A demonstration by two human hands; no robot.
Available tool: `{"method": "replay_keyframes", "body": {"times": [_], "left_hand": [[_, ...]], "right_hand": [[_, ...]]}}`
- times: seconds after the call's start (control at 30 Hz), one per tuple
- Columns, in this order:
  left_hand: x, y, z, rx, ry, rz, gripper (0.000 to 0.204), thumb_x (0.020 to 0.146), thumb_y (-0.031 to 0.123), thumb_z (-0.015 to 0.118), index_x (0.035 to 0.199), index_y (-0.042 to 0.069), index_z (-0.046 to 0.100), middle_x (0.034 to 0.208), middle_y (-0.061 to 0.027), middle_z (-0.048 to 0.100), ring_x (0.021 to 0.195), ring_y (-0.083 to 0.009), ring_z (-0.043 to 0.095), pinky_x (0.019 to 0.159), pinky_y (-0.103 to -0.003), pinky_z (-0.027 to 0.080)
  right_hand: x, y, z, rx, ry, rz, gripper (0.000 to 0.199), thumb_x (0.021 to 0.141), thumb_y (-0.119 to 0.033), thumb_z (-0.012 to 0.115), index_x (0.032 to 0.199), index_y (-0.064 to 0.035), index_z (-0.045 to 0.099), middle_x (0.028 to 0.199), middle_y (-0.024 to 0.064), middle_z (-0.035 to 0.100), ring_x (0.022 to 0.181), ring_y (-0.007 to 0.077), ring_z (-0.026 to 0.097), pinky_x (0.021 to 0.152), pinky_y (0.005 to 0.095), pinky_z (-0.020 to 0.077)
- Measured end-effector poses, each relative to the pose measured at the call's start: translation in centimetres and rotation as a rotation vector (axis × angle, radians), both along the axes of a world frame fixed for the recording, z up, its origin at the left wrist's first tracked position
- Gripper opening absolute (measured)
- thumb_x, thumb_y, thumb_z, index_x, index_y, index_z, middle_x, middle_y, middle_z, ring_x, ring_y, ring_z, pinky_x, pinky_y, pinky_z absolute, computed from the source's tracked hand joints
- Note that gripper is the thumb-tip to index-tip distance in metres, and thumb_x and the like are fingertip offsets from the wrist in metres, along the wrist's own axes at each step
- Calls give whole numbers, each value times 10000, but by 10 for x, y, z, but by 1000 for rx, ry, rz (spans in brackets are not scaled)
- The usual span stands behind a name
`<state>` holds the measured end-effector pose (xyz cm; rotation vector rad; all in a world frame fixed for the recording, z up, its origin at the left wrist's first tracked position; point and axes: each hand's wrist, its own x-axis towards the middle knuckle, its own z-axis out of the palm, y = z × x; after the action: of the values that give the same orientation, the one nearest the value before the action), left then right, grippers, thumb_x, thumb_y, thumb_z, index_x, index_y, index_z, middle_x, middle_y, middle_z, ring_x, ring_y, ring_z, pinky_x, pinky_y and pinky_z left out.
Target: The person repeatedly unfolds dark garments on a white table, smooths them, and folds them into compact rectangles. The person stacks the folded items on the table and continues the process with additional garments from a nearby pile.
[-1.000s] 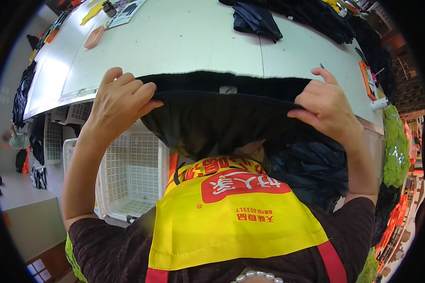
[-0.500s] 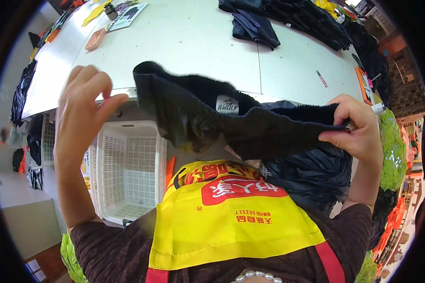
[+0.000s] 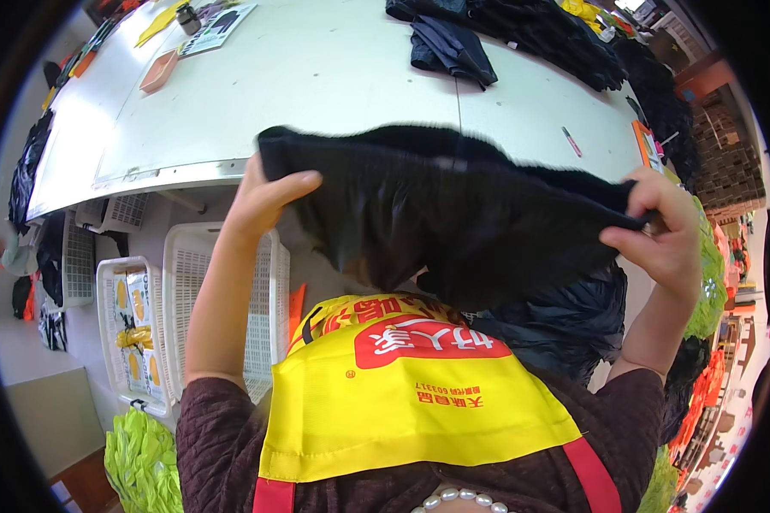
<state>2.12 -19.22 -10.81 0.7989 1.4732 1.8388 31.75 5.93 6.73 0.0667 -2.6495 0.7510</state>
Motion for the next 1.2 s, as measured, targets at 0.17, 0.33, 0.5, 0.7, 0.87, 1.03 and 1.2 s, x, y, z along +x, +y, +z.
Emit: {"method": "replay_keyframes", "body": {"times": [0.17,0.33,0.5,0.7,0.87,1.03,1.2], "left_hand": [[-10,14,17,-107,4,114,475,645,251,749,980,-37,575,862,-114,629,773,-191,619,728,-300,495],[-26,65,26,-21,-248,308,383,768,224,669,1024,-46,577,912,-140,643,793,-222,633,746,-328,519],[68,65,69,201,-291,334,341,763,196,671,1024,-2,575,887,-83,631,811,-165,609,741,-282,494],[137,83,24,216,231,139,456,729,20,614,1132,-8,403,1068,-164,478,973,-237,519,837,-315,428],[111,51,-10,232,641,119,309,764,71,649,1061,2,600,1039,-145,614,1002,-238,585,875,-302,438],[35,12,-157,-273,186,594,456,903,407,474,876,-19,636,836,-101,641,821,-208,596,730,-312,454],[58,37,-216,-511,-560,118,817,847,701,258,895,-2,672,836,-121,652,916,-236,582,862,-355,408]], "right_hand": [[-37,59,-16,133,-113,-144,253,730,-182,666,796,-40,468,682,59,444,650,151,446,590,261,374],[-108,68,-53,192,-89,-450,258,791,-221,607,935,-23,525,785,105,573,650,160,517,616,277,429],[-121,-8,-62,-361,134,-147,360,838,-242,621,1134,-56,532,895,32,590,733,78,545,647,193,442],[-118,-52,-55,-26,-92,-119,593,743,-159,712,1259,-33,449,1115,80,555,983,124,551,855,257,439],[-123,4,-67,33,66,75,492,772,-122,637,1230,-11,493,1139,92,582,960,135,557,825,249,430],[-96,26,-33,-205,83,159,539,770,-111,599,1277,5,456,1053,106,600,856,90,558,774,193,426],[-95,49,-30,-202,226,119,647,783,-264,666,1284,50,405,1189,164,542,1105,191,535,965,279,411]]}}
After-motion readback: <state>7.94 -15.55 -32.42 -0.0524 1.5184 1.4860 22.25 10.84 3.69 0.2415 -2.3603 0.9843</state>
